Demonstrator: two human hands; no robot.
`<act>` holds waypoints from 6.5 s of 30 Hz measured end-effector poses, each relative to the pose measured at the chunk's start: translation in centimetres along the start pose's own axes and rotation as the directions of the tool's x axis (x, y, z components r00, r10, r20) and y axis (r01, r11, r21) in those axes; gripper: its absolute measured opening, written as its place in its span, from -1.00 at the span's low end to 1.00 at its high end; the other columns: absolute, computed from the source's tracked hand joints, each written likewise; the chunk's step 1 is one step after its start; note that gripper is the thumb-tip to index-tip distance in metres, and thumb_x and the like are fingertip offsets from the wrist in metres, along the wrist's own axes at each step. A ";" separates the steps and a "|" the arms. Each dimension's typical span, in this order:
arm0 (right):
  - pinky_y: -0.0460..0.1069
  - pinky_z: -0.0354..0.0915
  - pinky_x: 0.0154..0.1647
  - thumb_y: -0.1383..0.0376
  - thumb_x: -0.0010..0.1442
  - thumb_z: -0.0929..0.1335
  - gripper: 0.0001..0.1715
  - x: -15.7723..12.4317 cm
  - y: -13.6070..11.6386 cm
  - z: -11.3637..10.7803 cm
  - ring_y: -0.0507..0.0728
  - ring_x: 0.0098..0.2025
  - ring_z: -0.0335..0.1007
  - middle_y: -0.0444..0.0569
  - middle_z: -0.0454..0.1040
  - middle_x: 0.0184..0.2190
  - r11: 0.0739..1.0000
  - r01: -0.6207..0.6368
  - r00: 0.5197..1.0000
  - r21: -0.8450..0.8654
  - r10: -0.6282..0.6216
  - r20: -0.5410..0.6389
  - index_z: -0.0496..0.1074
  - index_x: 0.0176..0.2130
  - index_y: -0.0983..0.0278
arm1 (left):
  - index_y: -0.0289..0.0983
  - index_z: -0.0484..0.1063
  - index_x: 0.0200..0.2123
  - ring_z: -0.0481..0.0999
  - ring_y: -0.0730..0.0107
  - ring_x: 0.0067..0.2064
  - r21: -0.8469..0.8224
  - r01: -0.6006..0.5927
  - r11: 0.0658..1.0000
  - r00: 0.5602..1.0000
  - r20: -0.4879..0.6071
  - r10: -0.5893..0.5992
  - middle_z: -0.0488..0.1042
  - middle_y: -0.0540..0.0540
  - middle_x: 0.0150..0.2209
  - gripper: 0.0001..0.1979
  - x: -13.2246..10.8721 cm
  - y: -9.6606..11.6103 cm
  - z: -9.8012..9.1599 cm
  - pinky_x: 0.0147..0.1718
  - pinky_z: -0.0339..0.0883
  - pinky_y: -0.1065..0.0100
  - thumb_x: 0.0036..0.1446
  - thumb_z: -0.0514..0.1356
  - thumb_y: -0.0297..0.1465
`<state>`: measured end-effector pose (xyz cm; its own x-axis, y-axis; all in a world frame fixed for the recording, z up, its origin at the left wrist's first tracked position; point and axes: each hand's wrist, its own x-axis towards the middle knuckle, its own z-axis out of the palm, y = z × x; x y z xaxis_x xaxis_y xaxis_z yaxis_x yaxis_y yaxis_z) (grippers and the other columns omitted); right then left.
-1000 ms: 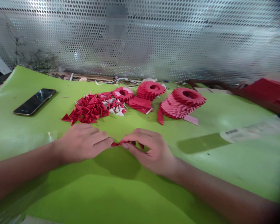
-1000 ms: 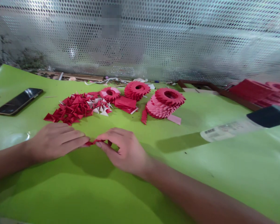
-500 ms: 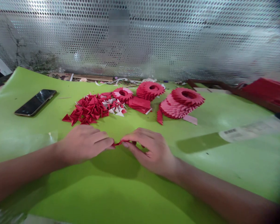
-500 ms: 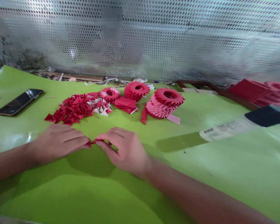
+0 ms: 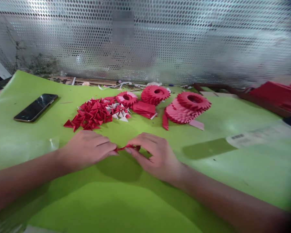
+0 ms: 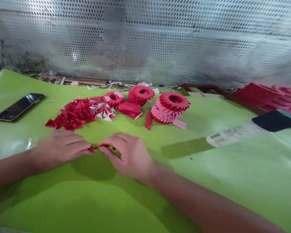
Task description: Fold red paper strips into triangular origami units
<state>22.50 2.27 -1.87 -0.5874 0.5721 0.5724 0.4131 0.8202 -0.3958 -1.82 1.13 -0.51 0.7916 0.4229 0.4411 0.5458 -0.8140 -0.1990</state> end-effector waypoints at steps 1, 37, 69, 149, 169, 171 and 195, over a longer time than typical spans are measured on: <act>-0.08 0.31 -0.44 0.32 0.31 0.38 -0.88 0.0 0.0 0.0 0.03 -0.42 0.46 -0.07 0.58 -0.41 1.000 -0.005 1.000 0.002 0.005 0.002 0.53 -0.25 0.33 | -0.28 0.48 -0.34 0.41 0.46 -0.54 0.001 0.000 1.000 1.000 0.005 0.000 0.54 0.01 -0.49 -0.65 0.0 0.0 0.0 -0.54 0.12 0.39 0.44 0.01 -0.31; -0.11 0.32 -0.52 0.28 0.35 0.32 -0.79 0.6 -0.6 0.4 0.01 -0.49 0.46 -0.04 0.63 -0.37 0.992 -0.115 0.993 0.050 0.116 -0.009 0.55 -0.17 0.29 | -0.30 0.47 -0.39 0.40 0.44 -0.57 -0.429 0.396 0.812 0.918 0.199 -0.343 0.48 0.00 -0.54 -0.71 1.6 0.9 0.6 -0.61 0.10 0.44 0.34 0.07 -0.34; 0.00 0.00 -0.58 0.14 0.30 0.29 -0.51 1.9 -5.8 2.9 0.01 -0.62 0.11 -0.22 0.27 -0.69 0.750 0.661 0.745 0.023 -0.659 0.108 0.29 -0.62 0.22 | -0.27 0.26 -0.50 0.16 0.54 -0.59 -0.741 0.425 0.521 0.850 0.128 -0.512 0.20 0.10 -0.62 -0.66 4.2 0.2 0.7 -0.60 -0.03 0.48 0.33 0.03 -0.27; -0.06 0.31 -0.49 0.04 0.34 0.31 -0.64 2.0 2.5 -2.5 0.09 -0.43 0.41 -0.06 0.51 -0.45 0.778 -0.587 0.804 0.224 0.529 0.271 0.48 -0.28 0.25 | -0.29 0.55 -0.36 0.31 0.45 -0.58 -0.676 0.631 0.380 0.757 0.432 -0.490 0.49 -0.03 -0.52 -0.71 3.3 -0.4 3.9 -0.62 0.02 0.47 0.31 0.10 -0.30; -0.11 0.19 -0.62 0.16 0.27 0.37 -0.79 2.9 4.6 -0.7 0.02 -0.57 0.31 -0.12 0.48 -0.55 0.760 -0.566 0.824 0.321 0.508 0.251 0.54 -0.30 0.23 | -0.28 0.45 -0.50 0.44 0.51 -0.55 -0.647 0.692 0.320 0.698 0.486 -0.527 0.51 0.06 -0.57 -0.63 3.6 -1.2 3.4 -0.52 0.15 0.52 0.36 0.07 -0.38; -0.11 0.20 -0.61 0.16 0.27 0.37 -0.78 3.0 4.6 -0.6 0.03 -0.56 0.32 -0.12 0.47 -0.55 0.757 -0.573 0.819 0.315 0.521 0.239 0.53 -0.31 0.24 | -0.28 0.47 -0.50 0.43 0.54 -0.56 -0.674 0.676 0.298 0.703 0.468 -0.536 0.52 0.07 -0.56 -0.63 3.6 -1.2 3.3 -0.52 0.16 0.53 0.37 0.07 -0.38; -0.10 0.27 -0.57 0.35 0.40 0.29 -0.68 2.7 5.2 -0.7 0.02 -0.55 0.35 -0.13 0.50 -0.53 0.991 -0.060 0.998 0.122 0.063 -0.019 0.50 0.08 0.26 | -0.27 0.45 -0.42 0.39 0.47 -0.57 -0.563 0.586 0.583 0.805 0.323 -0.498 0.46 0.05 -0.56 -0.70 3.3 -1.1 3.3 -0.60 0.10 0.48 0.37 0.05 -0.40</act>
<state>23.58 8.04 -1.89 -0.5468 0.6225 0.5599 0.3599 0.7785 -0.5142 1.08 4.68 -1.70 0.4545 0.8742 0.1711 0.6276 -0.4505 0.6350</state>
